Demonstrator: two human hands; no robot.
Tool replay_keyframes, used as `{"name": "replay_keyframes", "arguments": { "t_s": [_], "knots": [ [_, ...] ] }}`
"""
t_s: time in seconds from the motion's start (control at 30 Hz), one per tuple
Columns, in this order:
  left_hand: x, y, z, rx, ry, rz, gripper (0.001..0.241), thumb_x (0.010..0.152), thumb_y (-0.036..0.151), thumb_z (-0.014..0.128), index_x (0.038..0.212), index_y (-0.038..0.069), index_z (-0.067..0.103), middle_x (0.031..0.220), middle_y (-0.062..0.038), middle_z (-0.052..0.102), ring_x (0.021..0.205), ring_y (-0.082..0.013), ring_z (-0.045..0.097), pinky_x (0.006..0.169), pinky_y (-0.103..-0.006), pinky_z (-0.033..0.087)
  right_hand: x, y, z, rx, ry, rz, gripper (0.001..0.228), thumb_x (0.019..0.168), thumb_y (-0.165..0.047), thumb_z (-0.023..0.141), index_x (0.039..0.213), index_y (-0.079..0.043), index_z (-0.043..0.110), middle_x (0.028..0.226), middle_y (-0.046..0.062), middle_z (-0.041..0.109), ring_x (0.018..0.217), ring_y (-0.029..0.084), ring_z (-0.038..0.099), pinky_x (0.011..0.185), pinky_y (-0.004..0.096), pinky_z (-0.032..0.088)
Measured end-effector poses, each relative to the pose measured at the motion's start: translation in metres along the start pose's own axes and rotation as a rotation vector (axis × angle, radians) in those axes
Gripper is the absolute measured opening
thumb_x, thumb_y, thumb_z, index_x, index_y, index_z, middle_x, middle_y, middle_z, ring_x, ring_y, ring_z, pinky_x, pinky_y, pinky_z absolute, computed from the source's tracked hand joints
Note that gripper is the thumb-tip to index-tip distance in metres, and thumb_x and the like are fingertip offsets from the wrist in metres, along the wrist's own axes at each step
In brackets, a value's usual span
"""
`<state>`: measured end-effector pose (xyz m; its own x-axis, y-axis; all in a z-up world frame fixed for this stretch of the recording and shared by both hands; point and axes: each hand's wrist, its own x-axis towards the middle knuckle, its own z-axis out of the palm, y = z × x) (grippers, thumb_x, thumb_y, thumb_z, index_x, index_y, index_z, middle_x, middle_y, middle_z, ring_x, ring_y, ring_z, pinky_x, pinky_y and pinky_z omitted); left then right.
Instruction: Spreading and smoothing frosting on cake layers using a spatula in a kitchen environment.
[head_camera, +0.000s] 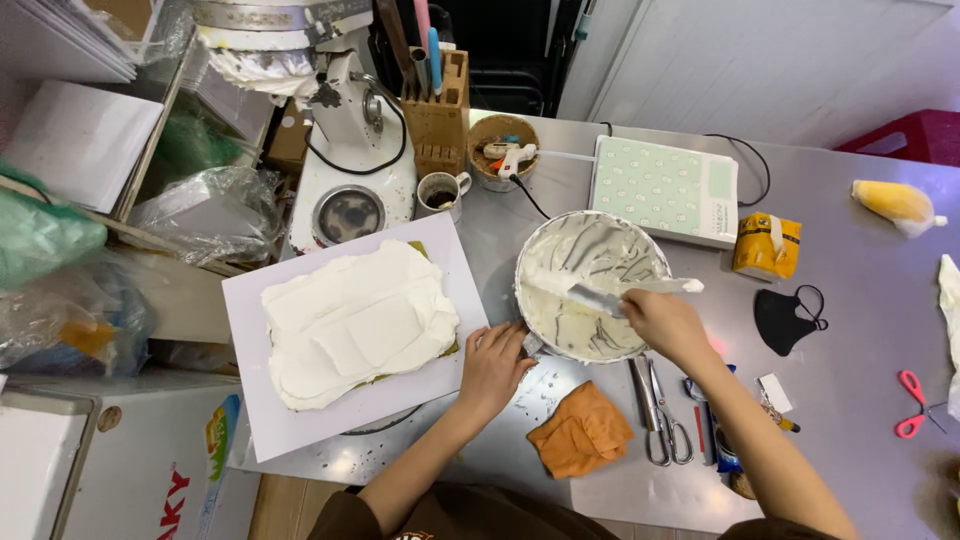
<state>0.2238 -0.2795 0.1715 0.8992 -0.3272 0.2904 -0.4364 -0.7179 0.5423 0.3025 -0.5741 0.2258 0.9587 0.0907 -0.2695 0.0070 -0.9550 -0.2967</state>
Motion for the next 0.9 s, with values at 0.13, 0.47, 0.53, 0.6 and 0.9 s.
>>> {"name": "replay_keyframes", "arguments": {
  "t_s": [0.13,0.47,0.53,0.6,0.9],
  "knots": [
    [-0.024,0.006,-0.034,-0.074,0.052,0.014,0.066,0.087,0.033,0.076,0.134,-0.008,0.055,0.132,-0.018,0.062,0.125,-0.0305,0.053,0.104,-0.0496,0.035,-0.054,0.001,-0.032,0.178,-0.003,0.108,0.035,0.097,-0.035,0.058,0.120,-0.013,0.072,0.086,0.011,0.077,0.077,0.029,0.072,0.072,0.042,0.056],
    [-0.196,-0.060,-0.091,-0.420,-0.419,-0.033,0.028,0.096,0.025,0.070,0.120,0.010,0.072,0.106,-0.011,0.076,0.097,-0.0291,0.070,0.091,-0.0426,0.052,-0.169,-0.123,0.070,0.508,0.073,-0.297,0.054,0.093,-0.019,0.064,0.146,-0.021,0.058,0.099,0.007,0.067,0.076,0.020,0.060,0.066,0.037,0.052],
    [-0.226,-0.081,-0.101,-0.423,-0.464,-0.022,0.027,0.097,0.024,0.070,0.119,0.008,0.071,0.109,-0.012,0.075,0.098,-0.0301,0.070,0.091,-0.0430,0.053,-0.165,-0.154,0.113,0.346,0.239,-0.402,0.051,0.092,-0.021,0.067,0.142,-0.023,0.061,0.096,0.005,0.064,0.079,0.022,0.061,0.069,0.036,0.051],
    [-0.249,-0.099,-0.113,-0.532,-0.524,-0.262,0.030,0.095,0.022,0.067,0.120,0.006,0.069,0.114,-0.010,0.074,0.101,-0.0240,0.073,0.091,-0.0389,0.056,-0.160,-0.172,0.144,0.308,0.163,-0.168,0.045,0.092,-0.021,0.067,0.136,-0.025,0.063,0.106,0.008,0.063,0.073,0.028,0.063,0.066,0.040,0.051],
    [-0.322,-0.290,-0.144,-0.935,0.072,-1.236,0.056,0.110,0.040,0.028,0.153,0.006,0.039,0.134,-0.022,0.065,0.113,-0.0286,0.072,0.099,-0.0390,0.058,-0.172,-0.188,0.168,0.295,0.429,-0.139,0.042,0.094,-0.020,0.064,0.136,-0.026,0.065,0.098,0.008,0.066,0.080,0.028,0.067,0.070,0.039,0.053]
  ]
}}
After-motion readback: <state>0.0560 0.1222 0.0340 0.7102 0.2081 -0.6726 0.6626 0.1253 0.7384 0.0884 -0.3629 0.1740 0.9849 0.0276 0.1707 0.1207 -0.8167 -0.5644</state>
